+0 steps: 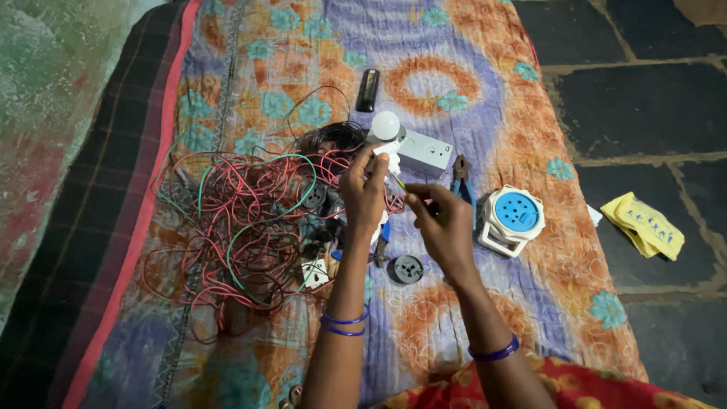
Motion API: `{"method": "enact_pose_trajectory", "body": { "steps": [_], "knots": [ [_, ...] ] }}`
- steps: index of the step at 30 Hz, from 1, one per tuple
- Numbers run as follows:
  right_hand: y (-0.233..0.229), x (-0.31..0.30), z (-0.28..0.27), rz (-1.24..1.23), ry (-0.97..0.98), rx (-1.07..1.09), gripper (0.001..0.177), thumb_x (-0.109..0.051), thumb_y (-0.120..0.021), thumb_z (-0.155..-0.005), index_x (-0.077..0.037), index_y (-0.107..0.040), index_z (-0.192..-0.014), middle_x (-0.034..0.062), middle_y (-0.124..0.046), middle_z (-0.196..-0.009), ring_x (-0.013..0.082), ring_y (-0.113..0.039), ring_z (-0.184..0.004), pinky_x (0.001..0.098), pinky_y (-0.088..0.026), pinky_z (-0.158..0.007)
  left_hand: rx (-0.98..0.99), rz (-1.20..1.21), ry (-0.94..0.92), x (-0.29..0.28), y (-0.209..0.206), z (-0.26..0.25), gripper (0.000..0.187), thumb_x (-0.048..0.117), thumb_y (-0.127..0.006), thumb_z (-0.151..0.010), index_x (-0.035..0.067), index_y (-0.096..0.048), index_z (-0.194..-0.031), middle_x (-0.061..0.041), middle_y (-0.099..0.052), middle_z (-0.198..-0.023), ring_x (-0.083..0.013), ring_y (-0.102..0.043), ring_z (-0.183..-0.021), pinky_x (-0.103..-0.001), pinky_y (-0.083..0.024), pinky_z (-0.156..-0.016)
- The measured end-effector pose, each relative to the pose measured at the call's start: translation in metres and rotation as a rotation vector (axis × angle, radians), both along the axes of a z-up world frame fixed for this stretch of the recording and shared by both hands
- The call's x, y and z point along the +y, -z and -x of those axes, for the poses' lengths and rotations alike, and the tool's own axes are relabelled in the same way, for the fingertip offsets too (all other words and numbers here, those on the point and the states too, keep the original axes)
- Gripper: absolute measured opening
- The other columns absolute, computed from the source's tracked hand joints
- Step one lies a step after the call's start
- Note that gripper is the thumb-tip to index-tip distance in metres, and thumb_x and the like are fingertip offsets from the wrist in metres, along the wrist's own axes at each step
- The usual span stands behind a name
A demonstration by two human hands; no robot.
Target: The person sits on the floor and uses a screwdriver to assemble electrical components, including a switchboard, a socket, and a multi-plug adapter. They connect wires to the terminals and tighten screws to secure the connections.
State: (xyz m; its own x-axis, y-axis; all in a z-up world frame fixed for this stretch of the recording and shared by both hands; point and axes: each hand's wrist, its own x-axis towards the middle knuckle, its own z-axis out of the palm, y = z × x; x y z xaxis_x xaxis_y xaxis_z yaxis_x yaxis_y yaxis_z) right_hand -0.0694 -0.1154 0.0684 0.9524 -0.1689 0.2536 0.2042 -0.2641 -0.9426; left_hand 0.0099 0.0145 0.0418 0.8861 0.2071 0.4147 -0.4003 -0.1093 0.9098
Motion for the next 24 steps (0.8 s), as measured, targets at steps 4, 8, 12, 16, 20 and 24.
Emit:
{"method": "enact_pose_trajectory", "body": {
  "steps": [4,8,12,16,20,24],
  "knots": [
    [0.017,-0.014,-0.013,-0.438,-0.173,0.225,0.024,-0.012,-0.070,-0.095,0.001,-0.073,-0.115,0.0024,-0.069,-0.081,0.0048,-0.048,-0.055,0.0216,-0.035,-0.047,0.022,0.044,0.071,0.000,0.000,-0.002,0.031,0.022,-0.063,-0.099,0.002,-0.072,-0.121,-0.005,-0.077,-0.100,-0.0094,-0.067,-0.090,-0.027,-0.054,-0.081],
    [0.028,-0.025,-0.021,-0.756,-0.338,0.348,0.024,-0.014,-0.065,-0.098,0.001,-0.070,-0.116,-0.0009,-0.059,-0.074,0.0042,-0.038,-0.049,0.0210,-0.026,-0.041,-0.015,0.099,0.167,0.002,0.007,-0.012,0.030,0.020,-0.064,-0.101,0.000,-0.071,-0.122,-0.004,-0.075,-0.102,-0.0084,-0.064,-0.091,-0.026,-0.053,-0.081],
    [0.035,-0.025,-0.021,-1.014,-0.562,0.407,0.018,-0.018,-0.061,-0.101,-0.003,-0.067,-0.110,-0.0024,-0.059,-0.077,0.0014,-0.036,-0.047,0.0188,-0.024,-0.039,-0.017,0.139,0.193,0.001,0.021,-0.019,0.031,0.019,-0.066,-0.101,0.000,-0.072,-0.124,-0.003,-0.072,-0.102,-0.0075,-0.061,-0.090,-0.025,-0.050,-0.079],
    [0.032,-0.034,-0.018,-0.574,-0.416,0.401,0.019,-0.021,-0.060,-0.101,-0.004,-0.065,-0.109,0.0003,-0.063,-0.082,0.0041,-0.041,-0.053,0.0218,-0.029,-0.045,0.209,0.259,0.099,0.005,0.035,-0.024,0.030,0.023,-0.065,-0.101,0.005,-0.074,-0.124,-0.003,-0.072,-0.096,-0.0088,-0.061,-0.081,-0.024,-0.049,-0.068],
    [0.028,-0.049,-0.022,-0.382,-0.240,0.316,0.027,-0.029,-0.063,-0.102,-0.004,-0.062,-0.112,0.0027,-0.063,-0.081,0.0047,-0.041,-0.054,0.0228,-0.030,-0.046,0.184,0.284,0.139,0.011,0.049,-0.034,0.029,0.022,-0.065,-0.101,0.006,-0.073,-0.124,-0.003,-0.075,-0.101,-0.0089,-0.065,-0.083,-0.023,-0.052,-0.068],
    [0.033,-0.045,-0.035,-0.400,-0.116,0.383,0.031,-0.038,-0.063,-0.098,-0.010,-0.064,-0.113,0.0023,-0.062,-0.078,0.0046,-0.036,-0.049,0.0223,-0.025,-0.043,0.049,0.102,0.186,-0.013,0.063,-0.028,0.032,0.018,-0.067,-0.099,0.005,-0.071,-0.127,-0.007,-0.076,-0.108,-0.0111,-0.070,-0.089,-0.025,-0.058,-0.074]
  ]
}}
